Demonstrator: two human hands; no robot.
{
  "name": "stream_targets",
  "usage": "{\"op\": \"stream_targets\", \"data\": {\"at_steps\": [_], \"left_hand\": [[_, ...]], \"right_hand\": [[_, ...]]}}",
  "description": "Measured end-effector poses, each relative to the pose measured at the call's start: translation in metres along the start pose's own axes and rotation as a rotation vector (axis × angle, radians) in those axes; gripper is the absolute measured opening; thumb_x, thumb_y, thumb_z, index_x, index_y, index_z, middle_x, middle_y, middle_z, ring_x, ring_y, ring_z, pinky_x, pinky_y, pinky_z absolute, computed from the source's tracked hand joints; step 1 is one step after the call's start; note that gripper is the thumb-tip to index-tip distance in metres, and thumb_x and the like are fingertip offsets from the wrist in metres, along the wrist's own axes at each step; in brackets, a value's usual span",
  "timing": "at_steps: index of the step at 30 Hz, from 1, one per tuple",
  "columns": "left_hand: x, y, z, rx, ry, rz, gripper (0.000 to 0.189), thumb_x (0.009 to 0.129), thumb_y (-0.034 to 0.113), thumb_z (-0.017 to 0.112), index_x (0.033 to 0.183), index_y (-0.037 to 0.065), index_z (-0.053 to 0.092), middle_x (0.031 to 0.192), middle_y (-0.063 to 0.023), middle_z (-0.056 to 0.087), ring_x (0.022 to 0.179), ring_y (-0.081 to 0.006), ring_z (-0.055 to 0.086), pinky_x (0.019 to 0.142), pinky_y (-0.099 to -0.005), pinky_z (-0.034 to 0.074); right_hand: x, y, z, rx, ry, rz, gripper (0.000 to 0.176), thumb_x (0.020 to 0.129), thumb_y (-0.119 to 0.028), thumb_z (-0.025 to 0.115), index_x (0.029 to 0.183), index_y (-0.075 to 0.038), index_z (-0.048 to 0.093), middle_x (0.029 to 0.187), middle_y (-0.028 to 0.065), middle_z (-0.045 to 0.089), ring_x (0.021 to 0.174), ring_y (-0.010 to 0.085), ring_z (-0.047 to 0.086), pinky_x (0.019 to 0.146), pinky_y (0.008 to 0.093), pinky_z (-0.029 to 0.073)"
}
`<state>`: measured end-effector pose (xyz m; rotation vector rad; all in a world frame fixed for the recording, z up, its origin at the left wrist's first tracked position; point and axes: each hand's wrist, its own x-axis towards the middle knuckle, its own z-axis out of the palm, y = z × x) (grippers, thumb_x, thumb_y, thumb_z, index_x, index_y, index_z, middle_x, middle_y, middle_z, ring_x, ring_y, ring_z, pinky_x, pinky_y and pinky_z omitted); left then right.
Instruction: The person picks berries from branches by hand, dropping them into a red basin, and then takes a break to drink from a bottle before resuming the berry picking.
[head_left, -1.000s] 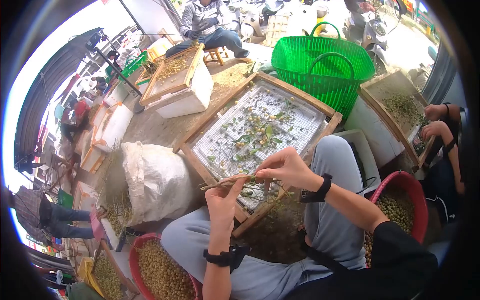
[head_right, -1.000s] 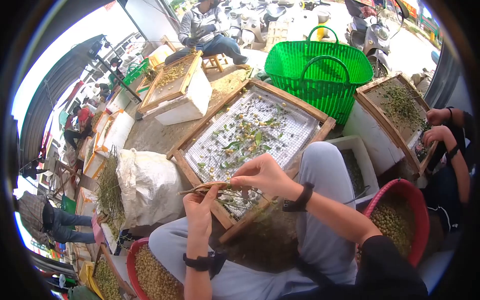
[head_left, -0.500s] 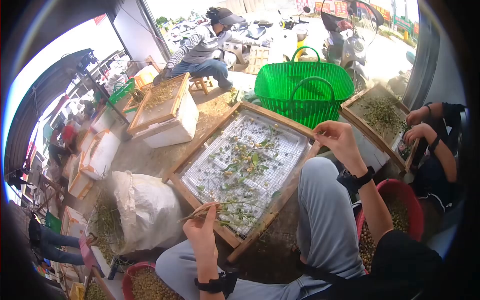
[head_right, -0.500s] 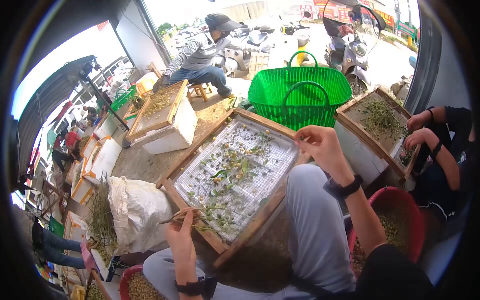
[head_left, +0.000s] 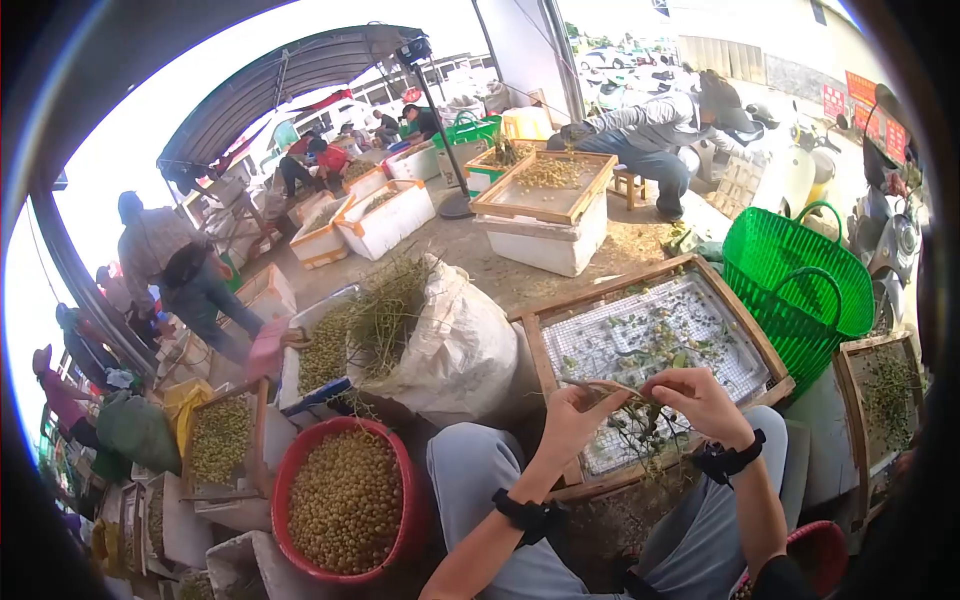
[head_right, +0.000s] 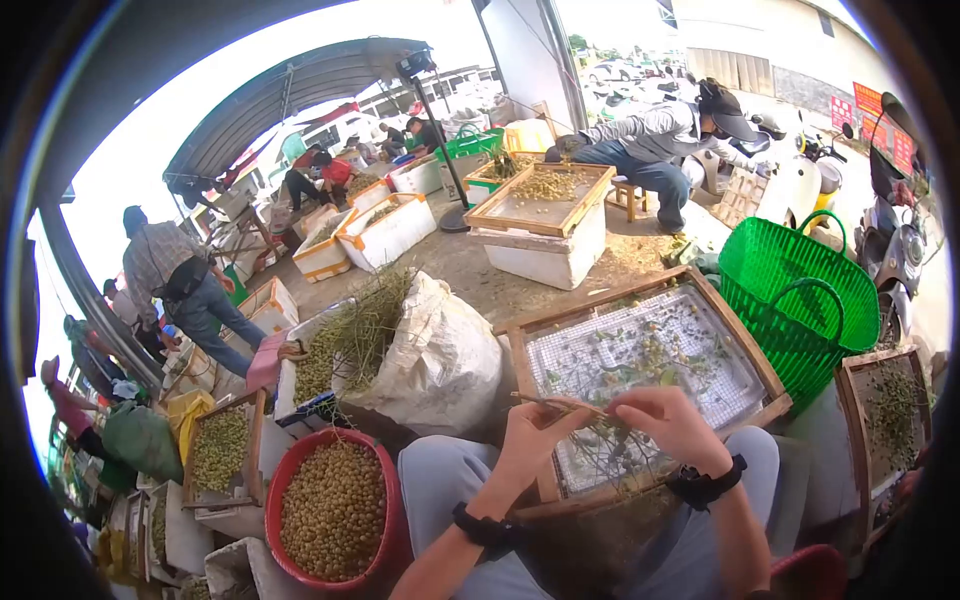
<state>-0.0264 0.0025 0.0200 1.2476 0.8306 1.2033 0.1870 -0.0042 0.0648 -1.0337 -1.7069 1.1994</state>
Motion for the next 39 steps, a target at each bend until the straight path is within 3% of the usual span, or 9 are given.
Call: {"op": "stream_targets", "data": {"at_steps": [1,4,8,13,16,24,34,38,39], "left_hand": [[0.001,-0.009,-0.004,0.002,0.037,0.061,0.015,0.087,0.012,0.072,0.095,-0.001,0.073,0.091,-0.0001,0.07,0.079,-0.0022,0.057,0.069,-0.0219,0.045],[-0.006,0.0,-0.007,0.239,0.034,0.054,0.014,0.086,0.004,0.07,0.098,-0.003,0.071,0.09,-0.0047,0.071,0.084,-0.0067,0.062,0.078,-0.023,0.05],[-0.014,0.0,0.001,0.205,-0.026,0.026,0.014,0.086,0.004,0.071,0.098,-0.004,0.071,0.091,-0.0037,0.071,0.083,-0.0057,0.061,0.076,-0.0228,0.049],[-0.017,0.002,-0.001,0.25,-0.028,0.038,0.015,0.085,0.003,0.071,0.098,-0.005,0.071,0.093,-0.0056,0.072,0.086,-0.008,0.063,0.079,-0.0234,0.051],[-0.016,0.005,-0.004,0.283,-0.001,-0.009,0.015,0.085,0.002,0.071,0.098,-0.004,0.071,0.094,-0.0063,0.071,0.086,-0.0079,0.063,0.078,-0.0229,0.051],[-0.019,0.006,0.003,0.207,-0.017,-0.013,0.014,0.084,0.002,0.072,0.096,-0.006,0.071,0.091,-0.0057,0.071,0.082,-0.0069,0.062,0.075,-0.0205,0.049],[-0.019,0.008,0.011,0.245,0.001,0.063,0.015,0.083,-0.001,0.072,0.096,-0.007,0.07,0.09,-0.0067,0.07,0.083,-0.0104,0.063,0.078,-0.0234,0.05],[-0.018,0.009,0.014,0.247,0.037,0.059,0.013,0.084,-0.002,0.071,0.095,-0.007,0.07,0.089,-0.0065,0.069,0.084,-0.0101,0.062,0.077,-0.0236,0.05],[-0.018,0.009,0.014,0.245,0.043,0.059,0.012,0.084,-0.002,0.071,0.095,-0.007,0.07,0.089,-0.0066,0.069,0.084,-0.0101,0.062,0.077,-0.0235,0.05]], "right_hand": [[0.002,-0.001,0.008,-0.007,-0.011,0.047,0.02,0.092,-0.006,0.063,0.106,0.007,0.067,0.091,0.0063,0.07,0.085,0.0084,0.062,0.076,0.0256,0.051],[-0.006,0.035,0.011,0.074,0.025,0.051,0.017,0.088,-0.002,0.067,0.102,0.006,0.069,0.089,0.006,0.07,0.083,0.008,0.063,0.074,0.0239,0.051],[-0.019,0.044,0.002,0.015,0.049,0.047,0.017,0.086,-0.003,0.067,0.1,0.006,0.069,0.085,0.0061,0.071,0.079,0.0075,0.063,0.072,0.0234,0.051],[-0.018,0.039,0.003,-0.135,-0.063,0.077,0.02,0.089,-0.012,0.067,0.101,0.004,0.068,0.082,0.0071,0.07,0.078,0.0079,0.062,0.073,0.0253,0.051],[-0.019,0.045,0.005,-0.073,-0.084,0.026,0.022,0.089,-0.014,0.067,0.104,0.003,0.067,0.083,0.0057,0.069,0.078,0.0076,0.06,0.071,0.0256,0.05],[-0.015,0.056,0.005,0.197,-0.166,0.145,0.027,0.093,-0.021,0.063,0.099,0.005,0.066,0.084,0.0019,0.066,0.079,0.0066,0.057,0.072,0.0247,0.047],[-0.016,0.062,0.0,0.088,-0.161,0.136,0.032,0.096,-0.028,0.059,0.097,0.004,0.066,0.083,0.0026,0.065,0.08,0.0089,0.057,0.074,0.027,0.047],[-0.015,0.075,-0.001,0.097,0.02,-0.022,0.025,0.092,-0.021,0.065,0.095,0.004,0.066,0.082,0.0053,0.067,0.076,0.0096,0.059,0.07,0.0273,0.049],[-0.016,0.068,-0.005,0.083,-0.018,0.023,0.018,0.091,-0.009,0.066,0.102,0.004,0.065,0.092,0.0044,0.068,0.088,0.009,0.062,0.082,0.026,0.051]]}}
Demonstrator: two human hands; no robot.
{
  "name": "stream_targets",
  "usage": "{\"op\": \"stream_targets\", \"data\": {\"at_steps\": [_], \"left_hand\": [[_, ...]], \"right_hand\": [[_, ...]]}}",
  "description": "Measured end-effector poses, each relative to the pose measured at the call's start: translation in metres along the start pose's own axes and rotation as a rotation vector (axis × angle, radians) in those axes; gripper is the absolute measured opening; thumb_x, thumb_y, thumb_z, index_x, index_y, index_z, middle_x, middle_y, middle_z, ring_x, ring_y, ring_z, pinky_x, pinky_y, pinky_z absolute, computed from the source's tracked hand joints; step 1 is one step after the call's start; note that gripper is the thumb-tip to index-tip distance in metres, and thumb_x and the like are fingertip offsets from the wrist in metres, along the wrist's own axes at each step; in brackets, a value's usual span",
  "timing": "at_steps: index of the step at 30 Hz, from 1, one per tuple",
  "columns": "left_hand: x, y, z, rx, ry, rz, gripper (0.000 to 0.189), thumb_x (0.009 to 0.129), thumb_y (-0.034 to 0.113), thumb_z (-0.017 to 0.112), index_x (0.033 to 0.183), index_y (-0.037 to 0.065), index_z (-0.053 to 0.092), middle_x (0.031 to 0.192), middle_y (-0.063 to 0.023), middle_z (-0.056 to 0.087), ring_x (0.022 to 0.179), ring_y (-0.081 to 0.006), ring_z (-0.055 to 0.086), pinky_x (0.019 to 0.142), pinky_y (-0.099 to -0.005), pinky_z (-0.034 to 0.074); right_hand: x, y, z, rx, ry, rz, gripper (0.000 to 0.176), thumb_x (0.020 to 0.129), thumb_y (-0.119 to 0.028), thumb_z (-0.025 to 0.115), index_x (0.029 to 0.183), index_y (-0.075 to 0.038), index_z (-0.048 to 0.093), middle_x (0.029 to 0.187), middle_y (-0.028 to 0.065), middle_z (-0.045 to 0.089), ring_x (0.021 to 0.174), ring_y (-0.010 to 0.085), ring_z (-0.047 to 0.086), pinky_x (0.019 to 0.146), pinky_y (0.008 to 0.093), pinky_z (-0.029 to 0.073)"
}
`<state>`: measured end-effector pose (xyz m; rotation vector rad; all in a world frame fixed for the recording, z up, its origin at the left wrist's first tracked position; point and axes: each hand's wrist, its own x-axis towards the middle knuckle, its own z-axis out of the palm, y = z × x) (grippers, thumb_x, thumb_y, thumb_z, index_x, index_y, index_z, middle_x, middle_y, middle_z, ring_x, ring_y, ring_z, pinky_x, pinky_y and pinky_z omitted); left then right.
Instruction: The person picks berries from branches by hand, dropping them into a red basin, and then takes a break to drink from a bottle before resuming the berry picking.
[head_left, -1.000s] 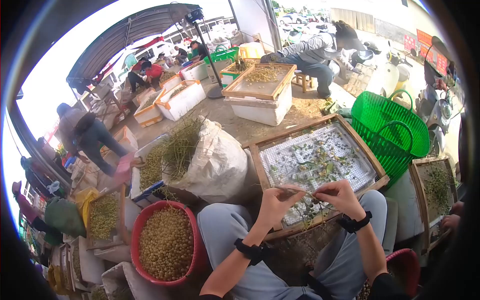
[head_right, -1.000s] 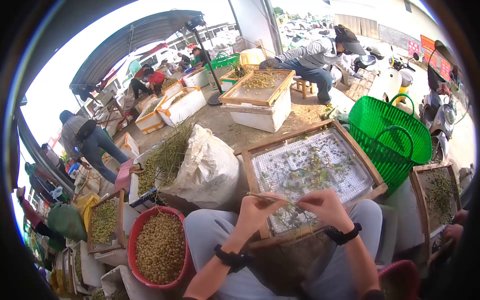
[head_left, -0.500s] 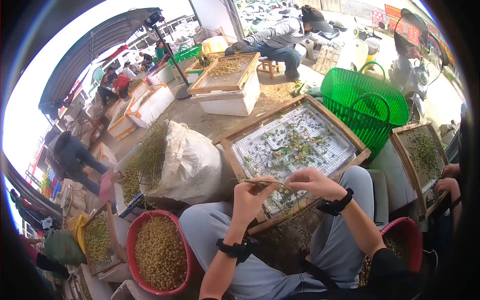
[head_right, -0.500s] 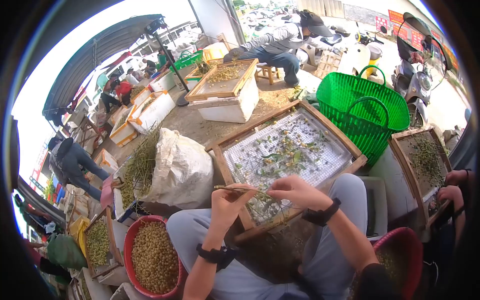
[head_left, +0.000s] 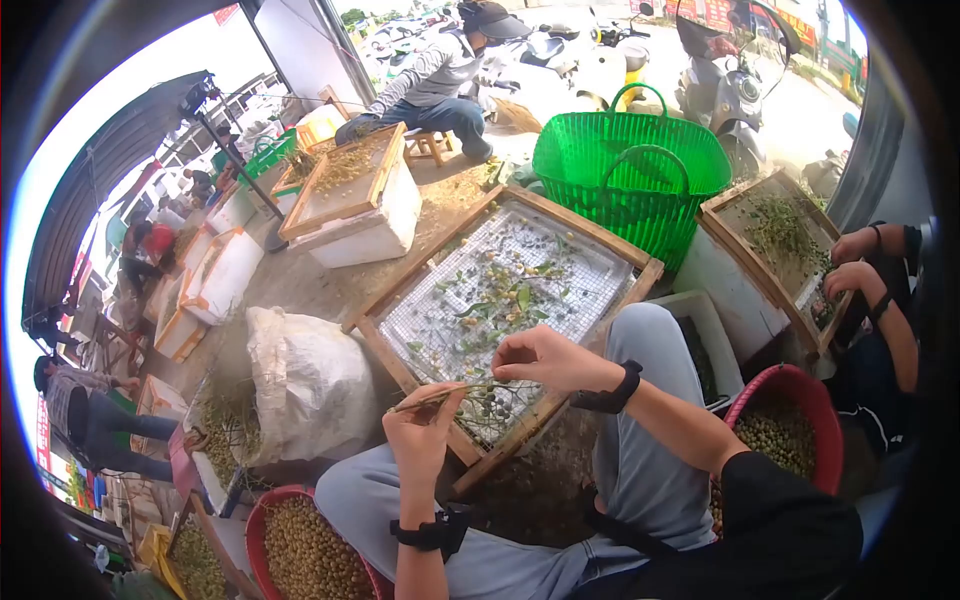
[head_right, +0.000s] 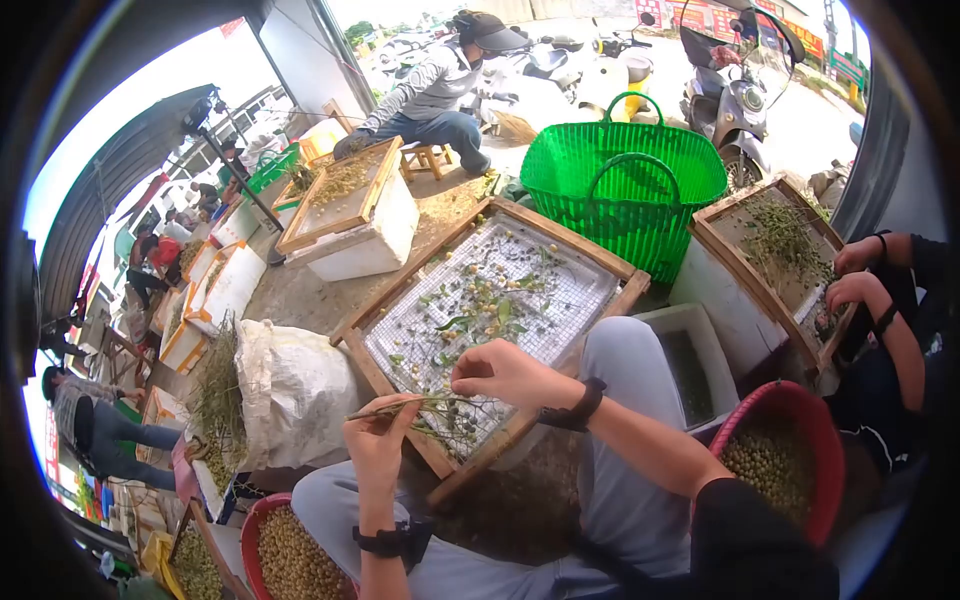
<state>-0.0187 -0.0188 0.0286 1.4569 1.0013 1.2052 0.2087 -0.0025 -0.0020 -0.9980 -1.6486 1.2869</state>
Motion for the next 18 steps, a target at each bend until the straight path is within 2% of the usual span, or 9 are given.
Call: {"op": "stream_targets", "data": {"at_steps": [7,11,12,15,18], "left_hand": [[0.0,-0.002,0.004,-0.002,0.059,0.028,0.013,0.084,-0.001,0.071,0.096,-0.007,0.069,0.09,-0.0073,0.07,0.084,-0.0104,0.062,0.077,-0.0236,0.05],[0.0,0.001,-0.002,-0.104,0.179,0.052,0.014,0.085,0.002,0.071,0.096,-0.007,0.069,0.089,-0.008,0.07,0.081,-0.012,0.063,0.075,-0.0244,0.05],[0.001,0.003,-0.005,-0.102,0.178,0.062,0.014,0.086,0.003,0.071,0.096,-0.007,0.069,0.089,-0.0083,0.07,0.081,-0.0125,0.063,0.075,-0.0246,0.05],[0.003,0.006,-0.01,-0.114,0.187,0.076,0.015,0.086,0.005,0.071,0.097,-0.006,0.068,0.09,-0.0093,0.069,0.082,-0.0134,0.064,0.075,-0.0252,0.051],[0.0,-0.001,-0.009,-0.121,0.194,0.018,0.018,0.087,0.007,0.07,0.099,-0.006,0.067,0.093,-0.0108,0.069,0.085,-0.0145,0.064,0.077,-0.0267,0.052]], "right_hand": [[-0.002,-0.01,-0.001,0.041,0.149,-0.069,0.017,0.087,-0.005,0.07,0.1,0.005,0.067,0.092,0.0067,0.07,0.092,0.0119,0.065,0.084,0.0277,0.053],[0.002,0.004,-0.009,0.079,0.453,-0.122,0.015,0.086,-0.005,0.069,0.095,0.006,0.068,0.082,0.0075,0.07,0.077,0.0099,0.066,0.069,0.0247,0.053],[0.001,-0.002,-0.017,0.131,0.442,-0.104,0.016,0.086,-0.005,0.069,0.098,0.006,0.068,0.085,0.0084,0.07,0.075,0.0109,0.067,0.068,0.0246,0.054],[-0.006,-0.018,-0.031,0.331,0.382,-0.081,0.03,0.083,-0.007,0.074,0.109,0.006,0.064,0.092,0.0069,0.069,0.083,0.0126,0.066,0.075,0.025,0.054],[-0.009,-0.014,-0.036,0.509,0.295,-0.046,0.031,0.083,-0.006,0.073,0.112,0.003,0.063,0.1,0.0083,0.068,0.089,0.0127,0.066,0.082,0.0271,0.055]]}}
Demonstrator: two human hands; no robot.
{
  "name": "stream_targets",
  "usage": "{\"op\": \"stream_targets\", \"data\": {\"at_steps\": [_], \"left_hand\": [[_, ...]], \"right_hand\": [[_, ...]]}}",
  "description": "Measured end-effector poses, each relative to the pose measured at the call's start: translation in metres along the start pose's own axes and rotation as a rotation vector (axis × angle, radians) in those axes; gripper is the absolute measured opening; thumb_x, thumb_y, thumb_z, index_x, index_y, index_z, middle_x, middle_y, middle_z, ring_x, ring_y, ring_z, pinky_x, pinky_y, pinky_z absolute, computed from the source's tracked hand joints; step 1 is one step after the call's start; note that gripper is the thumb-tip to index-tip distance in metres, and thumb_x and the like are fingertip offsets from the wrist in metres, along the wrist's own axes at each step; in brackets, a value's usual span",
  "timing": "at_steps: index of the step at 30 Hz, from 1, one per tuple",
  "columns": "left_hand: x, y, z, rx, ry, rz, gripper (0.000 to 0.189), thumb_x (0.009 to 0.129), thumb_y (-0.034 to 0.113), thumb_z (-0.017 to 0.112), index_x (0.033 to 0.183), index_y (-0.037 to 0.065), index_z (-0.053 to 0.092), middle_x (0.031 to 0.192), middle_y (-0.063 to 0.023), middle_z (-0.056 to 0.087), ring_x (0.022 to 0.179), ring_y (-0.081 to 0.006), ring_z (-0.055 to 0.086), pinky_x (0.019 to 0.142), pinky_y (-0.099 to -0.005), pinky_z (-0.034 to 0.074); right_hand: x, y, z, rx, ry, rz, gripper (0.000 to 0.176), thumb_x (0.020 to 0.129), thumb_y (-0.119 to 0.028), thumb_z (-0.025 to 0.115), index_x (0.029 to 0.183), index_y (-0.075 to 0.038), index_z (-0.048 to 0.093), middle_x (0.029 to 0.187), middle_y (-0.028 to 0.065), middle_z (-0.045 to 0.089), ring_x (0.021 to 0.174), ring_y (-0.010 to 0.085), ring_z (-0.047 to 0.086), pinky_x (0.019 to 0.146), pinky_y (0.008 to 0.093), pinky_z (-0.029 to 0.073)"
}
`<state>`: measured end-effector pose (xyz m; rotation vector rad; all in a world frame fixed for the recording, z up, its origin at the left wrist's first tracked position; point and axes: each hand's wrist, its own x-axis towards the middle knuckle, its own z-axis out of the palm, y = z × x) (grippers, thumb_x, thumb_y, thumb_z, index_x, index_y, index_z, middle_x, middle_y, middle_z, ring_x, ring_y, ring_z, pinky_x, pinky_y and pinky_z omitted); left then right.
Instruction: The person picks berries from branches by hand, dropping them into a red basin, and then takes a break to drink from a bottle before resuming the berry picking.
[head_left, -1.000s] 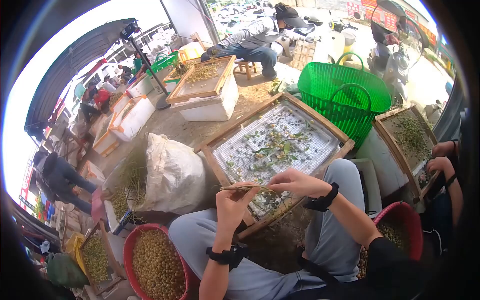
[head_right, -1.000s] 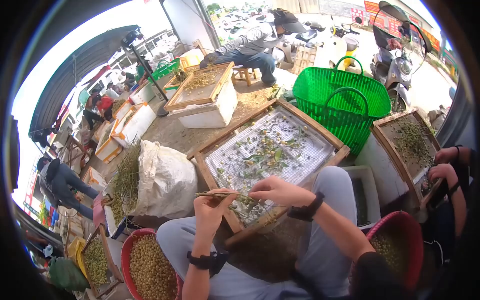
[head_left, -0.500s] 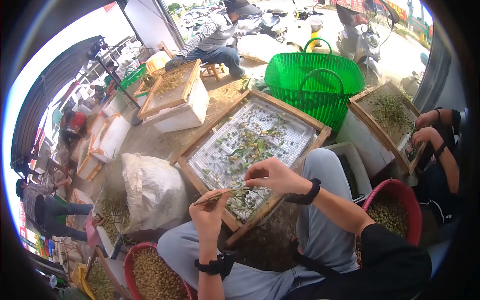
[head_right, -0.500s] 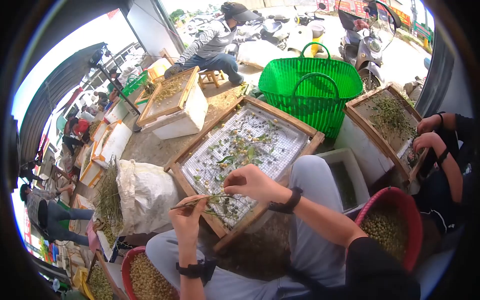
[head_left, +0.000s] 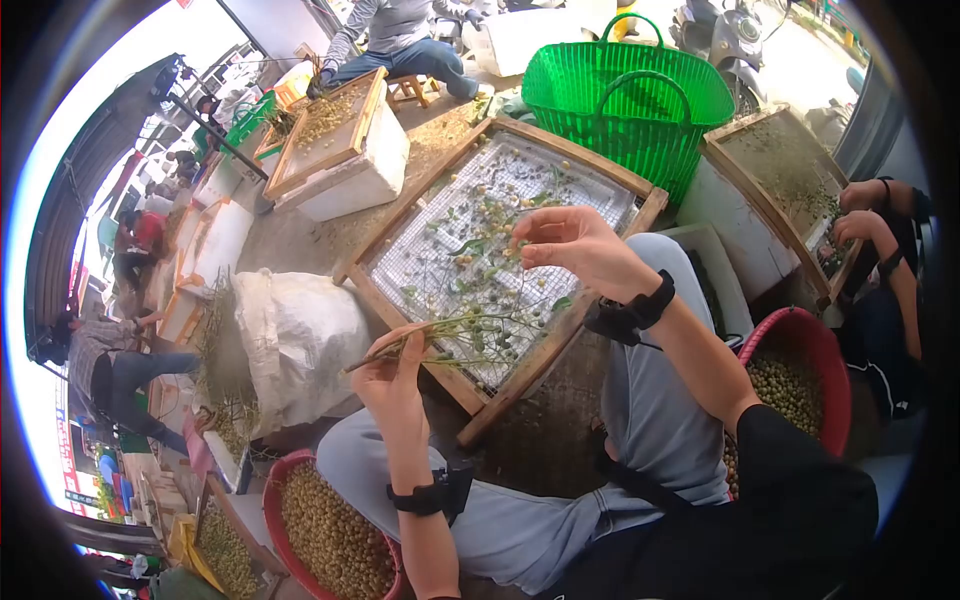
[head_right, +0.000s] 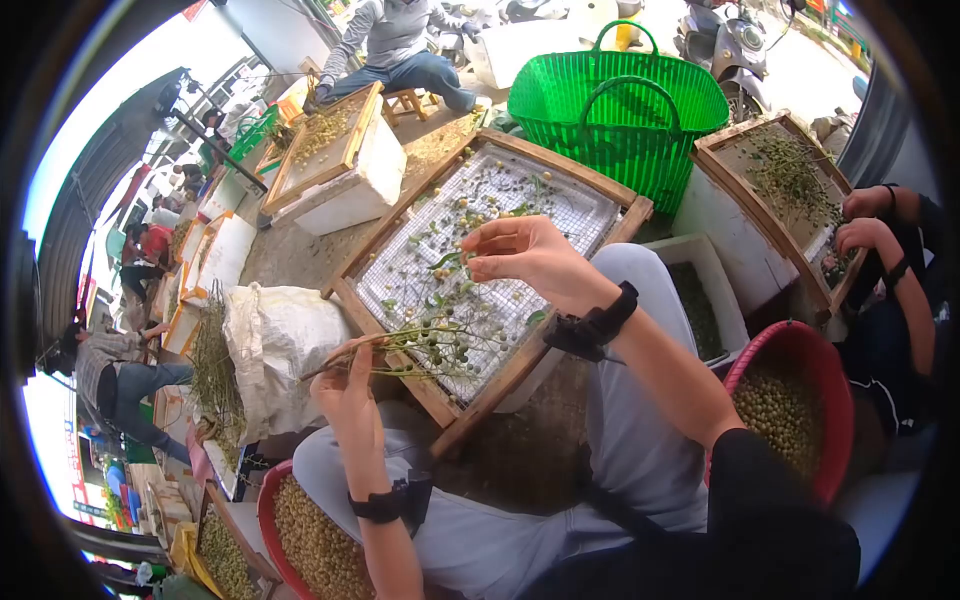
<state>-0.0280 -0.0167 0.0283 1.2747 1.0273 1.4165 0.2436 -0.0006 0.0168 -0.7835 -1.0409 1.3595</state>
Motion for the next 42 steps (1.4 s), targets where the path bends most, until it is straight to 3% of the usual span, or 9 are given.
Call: {"op": "stream_targets", "data": {"at_steps": [4,8,12,20,27,30,33,37,42], "left_hand": [[-0.001,0.001,-0.001,-0.089,-0.022,-0.031,0.018,0.089,0.006,0.068,0.1,-0.007,0.066,0.095,-0.0129,0.069,0.089,-0.0178,0.065,0.083,-0.0298,0.053],[0.0,0.0,-0.001,-0.123,-0.08,0.002,0.016,0.09,0.004,0.066,0.101,-0.007,0.064,0.098,-0.0157,0.068,0.091,-0.0202,0.066,0.086,-0.0319,0.054],[-0.001,-0.003,0.003,-0.157,-0.105,-0.016,0.016,0.088,0.003,0.067,0.1,-0.007,0.064,0.098,-0.0161,0.068,0.091,-0.0203,0.066,0.086,-0.0319,0.054],[-0.007,-0.003,0.016,-0.112,-0.175,-0.046,0.014,0.089,0.002,0.065,0.101,-0.006,0.064,0.099,-0.0152,0.068,0.092,-0.0204,0.065,0.087,-0.0317,0.053],[-0.011,-0.011,0.03,0.033,-0.292,-0.135,0.017,0.088,0.002,0.067,0.103,-0.006,0.066,0.095,-0.0117,0.07,0.088,-0.0157,0.066,0.082,-0.0265,0.052],[-0.012,-0.004,0.031,-0.046,-0.405,-0.225,0.033,0.086,0.0,0.068,0.119,-0.003,0.062,0.096,-0.0075,0.07,0.09,-0.0092,0.064,0.08,-0.0236,0.05],[-0.009,-0.015,0.026,-0.045,-0.428,-0.141,0.038,0.086,0.002,0.068,0.122,-0.004,0.058,0.094,-0.0062,0.07,0.087,-0.009,0.065,0.076,-0.0243,0.051],[-0.014,-0.019,0.019,0.104,-0.312,-0.036,0.023,0.084,0.007,0.071,0.105,-0.001,0.069,0.088,-0.0044,0.071,0.077,-0.0067,0.062,0.07,-0.0251,0.049],[-0.023,-0.017,0.026,0.252,-0.284,0.222,0.024,0.076,0.005,0.074,0.099,0.0,0.071,0.086,-0.0133,0.07,0.074,-0.0205,0.064,0.068,-0.0304,0.049]], "right_hand": [[-0.014,-0.024,0.0,0.274,-0.126,0.082,0.026,0.095,-0.006,0.056,0.118,0.006,0.06,0.108,0.0154,0.067,0.085,0.0164,0.067,0.084,0.0302,0.056],[-0.039,-0.038,-0.01,0.337,-0.062,0.053,0.026,0.094,-0.007,0.058,0.118,0.005,0.06,0.106,0.0156,0.067,0.082,0.0166,0.066,0.082,0.0299,0.055],[-0.074,-0.051,-0.025,0.238,0.059,-0.009,0.019,0.095,-0.011,0.059,0.108,0.003,0.063,0.097,0.0081,0.063,0.084,0.0134,0.061,0.079,0.0304,0.052],[-0.123,-0.082,-0.047,-0.039,0.228,-0.081,0.017,0.094,-0.008,0.059,0.105,0.005,0.064,0.097,0.0122,0.068,0.085,0.0176,0.068,0.08,0.0298,0.056],[-0.071,-0.054,0.012,-0.282,0.074,0.001,0.008,0.091,-0.002,0.063,0.091,0.006,0.06,0.083,0.0162,0.07,0.07,0.019,0.07,0.063,0.027,0.058],[-0.034,-0.03,0.046,-0.396,-0.092,-0.007,0.008,0.09,0.0,0.063,0.086,0.004,0.057,0.08,0.0136,0.069,0.068,0.0158,0.068,0.059,0.0252,0.055],[-0.014,0.008,0.063,-0.499,-0.093,-0.098,0.01,0.09,-0.001,0.063,0.085,0.002,0.054,0.071,0.0037,0.061,0.059,0.0071,0.056,0.052,0.0204,0.044],[-0.014,0.045,0.052,-0.39,-0.115,-0.137,0.012,0.093,-0.006,0.061,0.087,0.001,0.054,0.073,0.0005,0.054,0.063,0.0049,0.051,0.057,0.021,0.043],[-0.034,0.036,0.054,-0.491,-0.089,-0.056,0.017,0.096,-0.01,0.059,0.086,0.001,0.052,0.073,-0.0013,0.05,0.064,0.0047,0.05,0.059,0.0207,0.042]]}}
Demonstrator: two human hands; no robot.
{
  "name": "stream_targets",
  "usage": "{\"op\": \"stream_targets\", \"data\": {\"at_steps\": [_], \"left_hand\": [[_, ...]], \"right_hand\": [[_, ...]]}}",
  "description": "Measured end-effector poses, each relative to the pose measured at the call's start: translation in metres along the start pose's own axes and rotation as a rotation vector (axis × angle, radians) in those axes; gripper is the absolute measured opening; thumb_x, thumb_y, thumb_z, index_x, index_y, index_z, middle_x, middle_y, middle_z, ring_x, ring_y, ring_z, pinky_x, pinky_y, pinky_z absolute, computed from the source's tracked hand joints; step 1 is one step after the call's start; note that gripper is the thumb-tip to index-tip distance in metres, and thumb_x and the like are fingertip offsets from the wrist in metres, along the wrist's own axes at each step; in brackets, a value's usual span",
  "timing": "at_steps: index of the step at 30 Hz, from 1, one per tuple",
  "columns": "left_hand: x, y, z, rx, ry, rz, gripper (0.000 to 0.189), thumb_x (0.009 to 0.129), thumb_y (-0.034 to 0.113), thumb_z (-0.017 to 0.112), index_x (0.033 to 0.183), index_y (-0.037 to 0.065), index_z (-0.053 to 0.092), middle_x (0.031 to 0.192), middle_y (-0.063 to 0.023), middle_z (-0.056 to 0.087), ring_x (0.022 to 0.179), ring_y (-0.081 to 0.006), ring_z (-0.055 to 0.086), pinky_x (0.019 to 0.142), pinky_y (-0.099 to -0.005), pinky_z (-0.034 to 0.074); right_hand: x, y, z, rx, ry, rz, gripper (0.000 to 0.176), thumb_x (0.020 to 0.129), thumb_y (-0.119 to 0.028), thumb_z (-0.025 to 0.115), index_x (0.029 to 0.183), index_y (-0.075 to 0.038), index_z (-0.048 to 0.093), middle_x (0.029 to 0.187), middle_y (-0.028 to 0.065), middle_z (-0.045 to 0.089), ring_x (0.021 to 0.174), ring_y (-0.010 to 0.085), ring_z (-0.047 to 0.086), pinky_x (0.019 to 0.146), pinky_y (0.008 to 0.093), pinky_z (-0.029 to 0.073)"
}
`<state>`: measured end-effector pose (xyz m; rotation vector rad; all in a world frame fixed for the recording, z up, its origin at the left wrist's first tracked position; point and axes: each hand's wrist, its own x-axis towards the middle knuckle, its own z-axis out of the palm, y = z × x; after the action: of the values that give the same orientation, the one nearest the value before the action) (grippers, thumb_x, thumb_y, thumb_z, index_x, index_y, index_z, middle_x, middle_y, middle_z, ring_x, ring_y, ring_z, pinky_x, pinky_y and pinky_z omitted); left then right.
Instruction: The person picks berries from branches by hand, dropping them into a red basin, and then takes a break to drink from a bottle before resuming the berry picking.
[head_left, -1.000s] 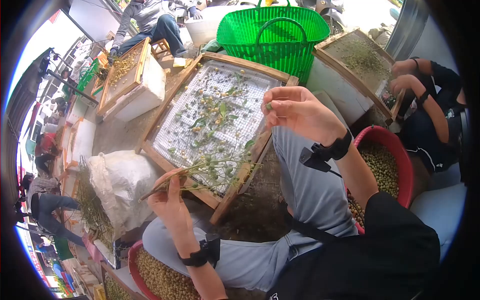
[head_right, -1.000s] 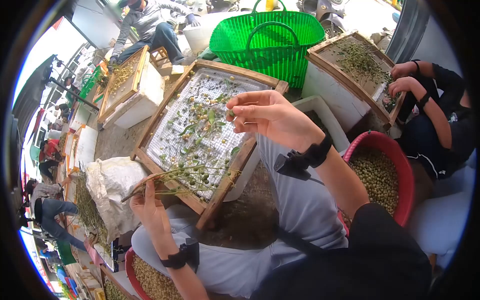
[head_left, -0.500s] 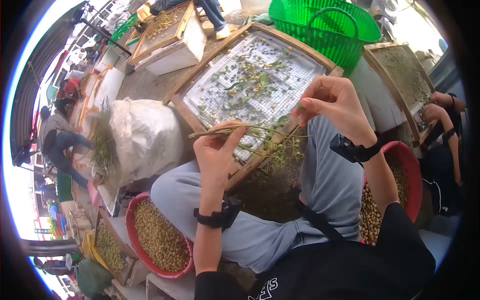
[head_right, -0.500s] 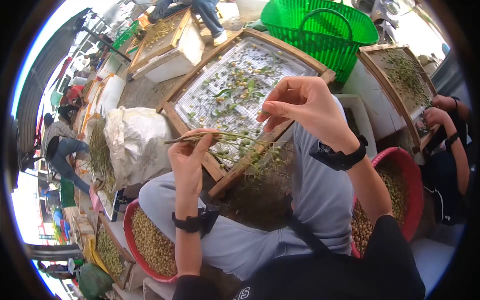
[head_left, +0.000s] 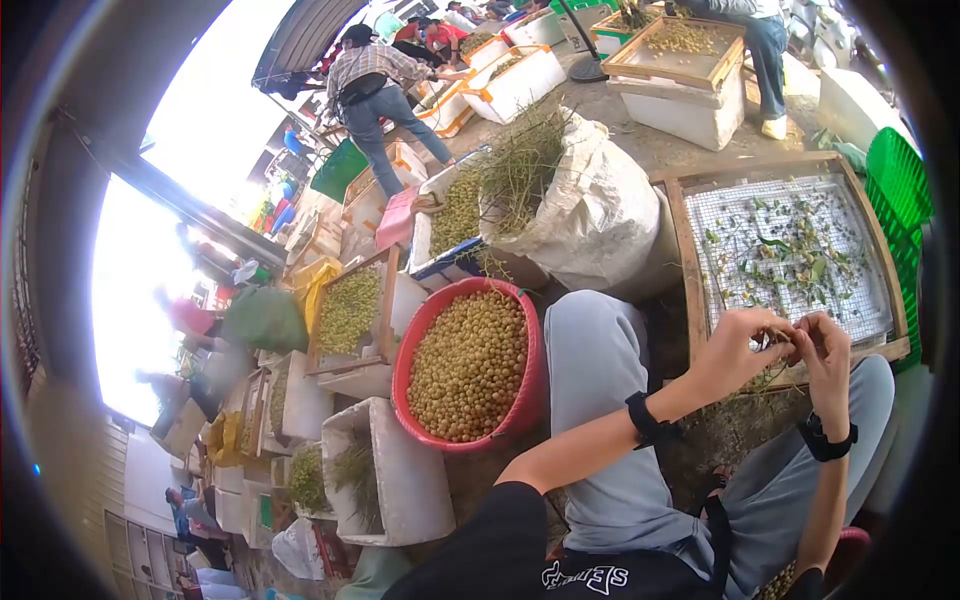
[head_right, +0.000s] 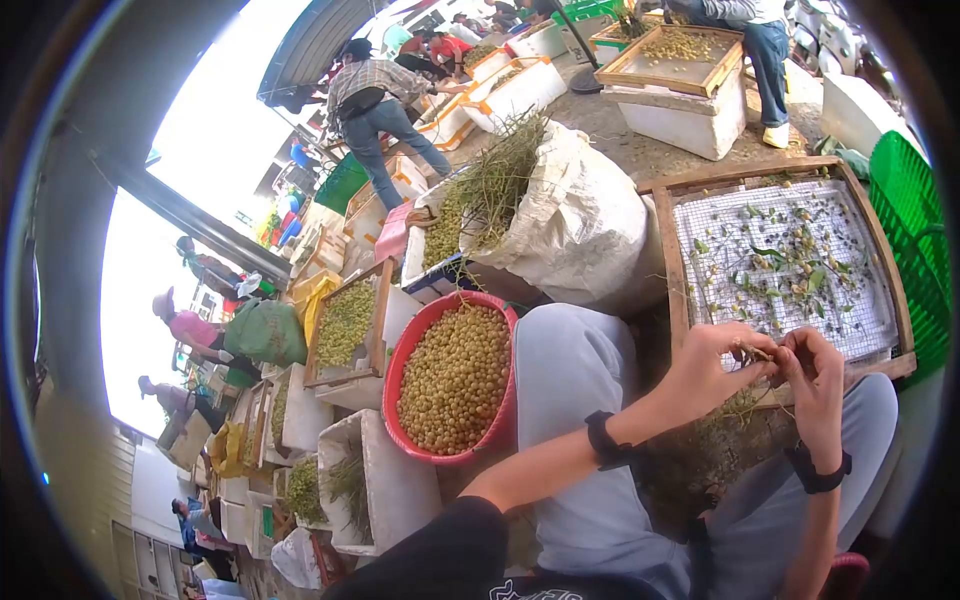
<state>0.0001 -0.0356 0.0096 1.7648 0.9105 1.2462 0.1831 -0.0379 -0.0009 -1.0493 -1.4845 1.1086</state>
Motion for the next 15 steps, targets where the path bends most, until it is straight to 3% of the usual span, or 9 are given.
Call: {"op": "stream_targets", "data": {"at_steps": [7,10,11,13,15], "left_hand": [[0.002,0.0,0.006,0.161,-0.018,0.043,0.025,0.075,0.005,0.074,0.099,0.0,0.07,0.085,-0.0143,0.069,0.068,-0.0228,0.061,0.062,-0.0309,0.048],[0.003,0.001,0.008,0.13,0.0,0.074,0.026,0.075,0.004,0.072,0.1,0.0,0.07,0.086,-0.0163,0.069,0.067,-0.0226,0.061,0.063,-0.0303,0.048],[0.004,0.004,0.008,0.151,-0.014,0.012,0.025,0.075,0.004,0.073,0.099,-0.001,0.07,0.087,-0.0167,0.069,0.068,-0.021,0.063,0.062,-0.0293,0.048],[0.005,-0.002,0.014,0.198,0.025,0.005,0.024,0.078,0.005,0.073,0.1,-0.003,0.071,0.082,-0.0119,0.072,0.065,-0.0089,0.06,0.059,-0.027,0.047],[0.005,-0.003,0.019,0.222,0.034,-0.105,0.022,0.082,0.004,0.071,0.103,-0.001,0.073,0.077,-0.0094,0.072,0.067,-0.0056,0.059,0.061,-0.0241,0.048]], "right_hand": [[-0.001,0.008,0.002,0.056,0.054,-0.012,0.018,0.096,-0.012,0.059,0.084,-0.002,0.052,0.07,-0.0029,0.05,0.061,0.0029,0.048,0.054,0.019,0.039],[0.0,0.014,0.002,0.049,0.114,-0.01,0.016,0.093,-0.009,0.063,0.082,0.0,0.056,0.069,-0.001,0.057,0.059,0.0036,0.053,0.052,0.019,0.042],[-0.002,0.004,0.004,0.032,0.131,0.001,0.016,0.092,-0.009,0.065,0.083,0.002,0.059,0.068,-0.0003,0.06,0.06,0.0039,0.055,0.053,0.019,0.045],[-0.003,0.001,0.003,0.039,0.149,-0.028,0.016,0.09,-0.012,0.068,0.086,0.003,0.064,0.068,0.0001,0.062,0.059,0.0031,0.055,0.053,0.0196,0.046],[-0.005,0.001,-0.004,-0.041,0.136,-0.037,0.021,0.087,-0.019,0.073,0.084,0.0,0.067,0.068,0.0017,0.064,0.059,0.003,0.055,0.053,0.0192,0.044]]}}
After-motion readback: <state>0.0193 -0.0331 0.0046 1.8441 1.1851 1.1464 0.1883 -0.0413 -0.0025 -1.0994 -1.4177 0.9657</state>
